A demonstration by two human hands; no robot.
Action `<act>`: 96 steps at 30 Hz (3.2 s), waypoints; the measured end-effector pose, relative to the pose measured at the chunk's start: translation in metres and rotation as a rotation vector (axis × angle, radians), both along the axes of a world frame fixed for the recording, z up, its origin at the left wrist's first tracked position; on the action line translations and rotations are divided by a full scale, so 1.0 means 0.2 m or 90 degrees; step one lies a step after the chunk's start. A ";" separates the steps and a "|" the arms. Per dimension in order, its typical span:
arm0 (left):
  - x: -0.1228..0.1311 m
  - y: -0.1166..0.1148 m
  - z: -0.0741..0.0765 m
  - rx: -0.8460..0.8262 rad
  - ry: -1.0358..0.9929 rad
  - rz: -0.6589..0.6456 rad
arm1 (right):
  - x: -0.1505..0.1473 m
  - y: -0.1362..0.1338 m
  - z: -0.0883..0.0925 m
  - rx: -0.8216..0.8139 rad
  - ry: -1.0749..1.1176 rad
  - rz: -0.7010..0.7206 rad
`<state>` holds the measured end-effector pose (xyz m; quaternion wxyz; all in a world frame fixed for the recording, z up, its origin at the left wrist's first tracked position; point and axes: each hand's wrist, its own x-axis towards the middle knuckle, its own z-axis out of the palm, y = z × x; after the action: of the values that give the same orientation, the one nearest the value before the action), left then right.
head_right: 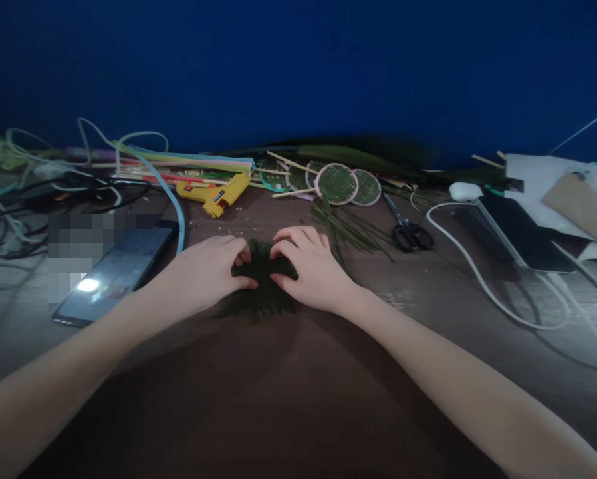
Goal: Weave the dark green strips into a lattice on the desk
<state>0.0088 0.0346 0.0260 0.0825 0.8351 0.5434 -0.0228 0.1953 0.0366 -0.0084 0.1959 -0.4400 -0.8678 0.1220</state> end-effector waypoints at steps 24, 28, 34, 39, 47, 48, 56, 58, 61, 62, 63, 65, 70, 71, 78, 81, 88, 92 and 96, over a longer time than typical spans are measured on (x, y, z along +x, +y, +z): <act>0.01 -0.01 0.00 -0.007 0.007 0.034 | 0.00 0.00 0.00 0.000 -0.011 0.009; 0.01 -0.01 0.01 -0.004 0.006 0.027 | -0.01 0.00 0.00 -0.008 -0.011 0.006; 0.01 -0.01 0.00 0.002 0.010 0.022 | -0.01 0.00 -0.01 -0.009 0.000 0.015; 0.01 -0.01 0.00 0.003 0.009 0.023 | 0.00 0.00 -0.01 0.001 0.014 -0.012; 0.00 0.00 0.00 -0.002 0.013 0.020 | 0.01 0.01 0.00 0.011 -0.008 -0.023; 0.00 0.00 0.00 -0.001 0.013 0.019 | 0.01 0.01 0.00 0.011 -0.009 -0.023; -0.03 0.02 0.01 -0.020 -0.037 -0.009 | 0.02 0.01 -0.01 0.025 -0.008 -0.011; -0.05 0.03 0.03 -0.016 -0.078 -0.045 | 0.02 0.02 -0.01 0.047 0.011 -0.012; -0.06 0.04 0.05 -0.007 -0.117 -0.150 | 0.03 0.03 -0.01 0.079 0.075 -0.043; -0.05 0.05 0.05 -0.018 -0.122 -0.189 | 0.03 0.04 -0.01 0.088 0.102 -0.061; -0.05 0.05 0.05 -0.036 -0.123 -0.221 | 0.04 0.05 -0.02 0.092 0.130 -0.078; -0.03 0.04 0.04 -0.073 -0.118 -0.254 | 0.06 0.07 -0.03 0.091 0.180 -0.102; -0.01 -0.01 0.01 -0.050 -0.099 -0.265 | 0.12 0.15 -0.05 0.045 0.234 -0.159; 0.00 -0.02 0.01 -0.036 -0.097 -0.264 | 0.14 0.16 -0.05 0.046 0.233 -0.182; 0.02 -0.11 0.02 -0.018 -0.083 -0.249 | 0.25 0.25 0.02 -0.040 0.190 -0.328; 0.03 -0.11 0.02 -0.022 -0.079 -0.245 | 0.29 0.26 0.06 -0.072 0.101 -0.361; 0.02 -0.09 0.01 -0.039 -0.097 -0.257 | 0.31 0.27 0.05 -0.139 -0.067 -0.328; 0.02 -0.09 0.04 -0.118 -0.107 -0.229 | 0.32 0.28 0.05 -0.131 -0.057 -0.329; 0.00 -0.07 0.07 -0.141 -0.129 -0.193 | 0.35 0.29 0.07 -0.112 0.010 -0.332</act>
<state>0.0086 0.0213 0.0410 0.2239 0.8911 0.3947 -0.0104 0.2656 0.0954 0.0052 0.1886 -0.6631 -0.7095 0.1459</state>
